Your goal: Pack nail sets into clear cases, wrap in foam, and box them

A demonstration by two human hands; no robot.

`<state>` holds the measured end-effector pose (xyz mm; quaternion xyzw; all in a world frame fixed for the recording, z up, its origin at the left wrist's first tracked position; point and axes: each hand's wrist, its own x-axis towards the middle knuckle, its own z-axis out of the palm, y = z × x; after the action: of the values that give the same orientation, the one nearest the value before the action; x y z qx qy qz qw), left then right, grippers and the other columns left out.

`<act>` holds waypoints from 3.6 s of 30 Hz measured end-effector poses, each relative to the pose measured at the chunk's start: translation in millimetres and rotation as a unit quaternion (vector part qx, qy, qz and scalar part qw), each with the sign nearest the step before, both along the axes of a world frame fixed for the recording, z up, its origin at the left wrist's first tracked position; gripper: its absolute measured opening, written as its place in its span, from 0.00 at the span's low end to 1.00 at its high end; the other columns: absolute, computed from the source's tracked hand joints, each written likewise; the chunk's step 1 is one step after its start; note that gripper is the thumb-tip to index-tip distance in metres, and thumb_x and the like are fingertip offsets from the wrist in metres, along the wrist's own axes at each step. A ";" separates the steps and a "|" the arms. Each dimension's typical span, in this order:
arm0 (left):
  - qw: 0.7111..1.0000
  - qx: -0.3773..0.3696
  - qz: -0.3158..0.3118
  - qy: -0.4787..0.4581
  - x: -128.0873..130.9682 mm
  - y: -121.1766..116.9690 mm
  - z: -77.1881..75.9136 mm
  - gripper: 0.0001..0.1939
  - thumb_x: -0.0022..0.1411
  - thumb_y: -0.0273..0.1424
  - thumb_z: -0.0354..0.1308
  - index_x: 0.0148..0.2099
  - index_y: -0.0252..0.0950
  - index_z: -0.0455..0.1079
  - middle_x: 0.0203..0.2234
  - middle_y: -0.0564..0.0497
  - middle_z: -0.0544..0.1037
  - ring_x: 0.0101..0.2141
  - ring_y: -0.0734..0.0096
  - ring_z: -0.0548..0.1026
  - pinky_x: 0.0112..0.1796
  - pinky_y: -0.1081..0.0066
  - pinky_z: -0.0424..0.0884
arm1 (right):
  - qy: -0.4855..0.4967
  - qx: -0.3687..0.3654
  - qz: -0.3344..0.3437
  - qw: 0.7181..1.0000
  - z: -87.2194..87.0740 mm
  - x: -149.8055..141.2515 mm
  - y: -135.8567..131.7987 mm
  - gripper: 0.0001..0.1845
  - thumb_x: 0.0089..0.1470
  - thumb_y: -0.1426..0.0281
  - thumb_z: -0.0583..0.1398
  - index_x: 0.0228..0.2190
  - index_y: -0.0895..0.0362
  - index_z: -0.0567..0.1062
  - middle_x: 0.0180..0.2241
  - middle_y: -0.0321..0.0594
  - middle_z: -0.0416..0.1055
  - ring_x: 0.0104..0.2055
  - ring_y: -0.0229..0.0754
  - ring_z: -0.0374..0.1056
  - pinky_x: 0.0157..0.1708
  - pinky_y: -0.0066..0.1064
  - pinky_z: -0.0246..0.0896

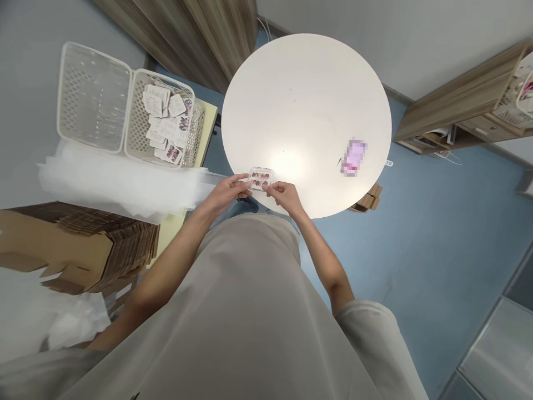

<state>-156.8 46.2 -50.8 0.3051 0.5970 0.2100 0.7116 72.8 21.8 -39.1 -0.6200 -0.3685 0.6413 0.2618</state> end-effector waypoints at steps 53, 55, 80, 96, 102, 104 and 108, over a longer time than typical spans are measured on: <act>0.928 0.144 0.264 0.221 -263.9 -73.7 -42.4 0.06 0.65 0.36 0.62 0.41 0.39 0.74 0.39 0.47 0.84 0.38 0.62 0.81 0.44 0.63 0.76 | -0.262 0.203 0.523 0.785 -47.7 -368.6 72.7 0.15 0.70 0.64 0.60 0.54 0.54 0.80 0.49 0.44 0.83 0.54 0.52 0.77 0.56 0.40 0.70; 0.923 0.142 0.283 0.218 -277.8 -86.4 -40.1 0.06 0.65 0.36 0.62 0.40 0.40 0.73 0.38 0.48 0.83 0.37 0.62 0.80 0.45 0.63 0.75 | -0.288 0.202 0.547 0.760 -54.4 -403.7 69.0 0.19 0.71 0.63 0.61 0.59 0.55 0.75 0.52 0.47 0.81 0.56 0.54 0.77 0.56 0.42 0.71; 0.926 0.132 0.305 0.180 -315.1 -89.1 -45.5 0.09 0.64 0.40 0.63 0.40 0.41 0.72 0.42 0.46 0.84 0.45 0.59 0.81 0.49 0.60 0.78 | -0.386 0.211 0.557 0.704 -61.6 -460.2 68.5 0.15 0.74 0.68 0.52 0.50 0.54 0.77 0.54 0.51 0.74 0.51 0.54 0.76 0.51 0.43 0.72; 0.943 0.136 0.303 -0.028 -259.3 -2.3 -13.4 0.33 0.66 0.58 0.63 0.61 0.40 0.71 0.59 0.37 0.79 0.60 0.52 0.78 0.54 0.56 0.79 | -0.185 0.248 0.179 0.934 30.6 -306.0 92.0 0.16 0.69 0.54 0.54 0.42 0.51 0.73 0.47 0.45 0.79 0.50 0.49 0.75 0.47 0.37 0.73; 0.959 0.176 0.222 -0.021 -182.5 37.6 6.0 0.28 0.64 0.56 0.66 0.52 0.37 0.77 0.49 0.42 0.85 0.53 0.51 0.82 0.52 0.54 0.80 | -0.159 0.219 0.069 0.960 31.2 -221.4 75.5 0.15 0.65 0.53 0.58 0.40 0.51 0.74 0.48 0.45 0.79 0.51 0.50 0.76 0.45 0.38 0.74; 0.966 0.183 0.182 -0.008 -153.8 45.0 9.8 0.28 0.65 0.56 0.66 0.51 0.37 0.78 0.48 0.42 0.85 0.53 0.50 0.82 0.52 0.54 0.80 | -0.143 0.202 0.039 0.968 29.4 -193.0 67.6 0.16 0.64 0.53 0.58 0.40 0.51 0.75 0.51 0.45 0.79 0.53 0.49 0.75 0.46 0.37 0.74; 0.979 0.189 0.070 -0.009 -97.5 52.9 18.1 0.28 0.65 0.56 0.65 0.49 0.36 0.80 0.45 0.43 0.86 0.50 0.51 0.82 0.49 0.57 0.80 | -0.068 0.154 -0.012 0.986 23.3 -136.9 52.8 0.16 0.64 0.54 0.56 0.39 0.51 0.77 0.46 0.42 0.80 0.50 0.47 0.75 0.48 0.38 0.74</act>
<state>-254.3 99.1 -32.7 0.3896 0.5601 0.3714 0.6297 -64.1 74.6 -15.8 -0.6187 -0.4723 0.5304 0.3358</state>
